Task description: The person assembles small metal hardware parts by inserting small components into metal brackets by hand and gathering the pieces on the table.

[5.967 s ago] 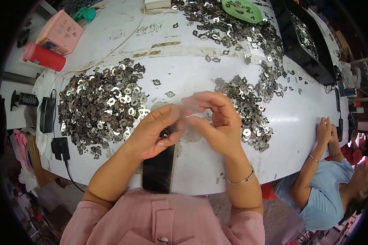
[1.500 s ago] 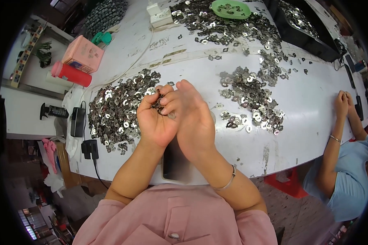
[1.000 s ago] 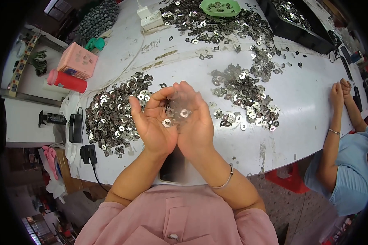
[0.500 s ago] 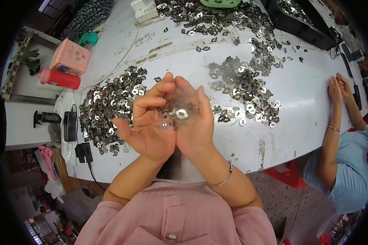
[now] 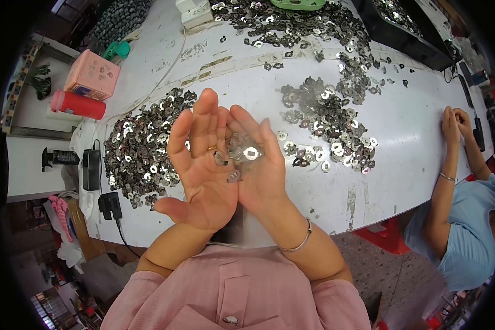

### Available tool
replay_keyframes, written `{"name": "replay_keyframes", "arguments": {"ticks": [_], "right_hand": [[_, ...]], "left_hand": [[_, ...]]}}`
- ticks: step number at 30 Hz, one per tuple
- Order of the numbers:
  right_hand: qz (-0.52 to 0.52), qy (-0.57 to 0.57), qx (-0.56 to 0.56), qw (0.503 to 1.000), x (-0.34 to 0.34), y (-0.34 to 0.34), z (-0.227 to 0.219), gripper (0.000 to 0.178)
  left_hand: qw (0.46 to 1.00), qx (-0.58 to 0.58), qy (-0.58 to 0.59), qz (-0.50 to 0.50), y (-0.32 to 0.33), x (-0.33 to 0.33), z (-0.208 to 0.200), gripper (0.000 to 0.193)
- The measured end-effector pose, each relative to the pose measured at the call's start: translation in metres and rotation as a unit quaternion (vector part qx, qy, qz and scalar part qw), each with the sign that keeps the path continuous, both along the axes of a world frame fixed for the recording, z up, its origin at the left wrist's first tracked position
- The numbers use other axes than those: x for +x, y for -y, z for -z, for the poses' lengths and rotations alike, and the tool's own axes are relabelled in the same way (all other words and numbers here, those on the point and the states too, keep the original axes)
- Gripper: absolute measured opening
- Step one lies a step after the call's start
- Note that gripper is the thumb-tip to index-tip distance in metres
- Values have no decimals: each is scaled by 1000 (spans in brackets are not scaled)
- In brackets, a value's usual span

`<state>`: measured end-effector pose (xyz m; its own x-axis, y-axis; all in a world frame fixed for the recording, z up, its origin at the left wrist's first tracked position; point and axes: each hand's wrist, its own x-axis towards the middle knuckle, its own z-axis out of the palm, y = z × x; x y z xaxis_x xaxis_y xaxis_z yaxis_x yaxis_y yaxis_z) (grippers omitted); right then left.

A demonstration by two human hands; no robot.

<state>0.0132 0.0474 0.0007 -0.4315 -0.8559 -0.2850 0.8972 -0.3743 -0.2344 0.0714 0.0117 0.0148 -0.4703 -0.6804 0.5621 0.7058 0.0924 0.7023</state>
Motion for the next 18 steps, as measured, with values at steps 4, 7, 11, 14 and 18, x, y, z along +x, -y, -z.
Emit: {"name": "replay_keyframes", "arguments": {"ticks": [4,7,11,14,18], "right_hand": [[-33,6,-33,999,2,0,-1,58],[-43,14,-13,999,1,-1,-3,59],[-53,96,-117,987,1,-2,3,43],[-68,114,-148,980,0,-3,7,42],[-72,75,-213,972,-2,0,15,53]], "left_hand": [[994,1,98,-55,-14,-1,-20,111],[995,-18,91,-37,-9,-1,-14,106],[995,-63,71,1,1,3,-3,95],[994,-86,62,19,3,7,-2,90],[997,32,66,0,1,10,-4,61]]}}
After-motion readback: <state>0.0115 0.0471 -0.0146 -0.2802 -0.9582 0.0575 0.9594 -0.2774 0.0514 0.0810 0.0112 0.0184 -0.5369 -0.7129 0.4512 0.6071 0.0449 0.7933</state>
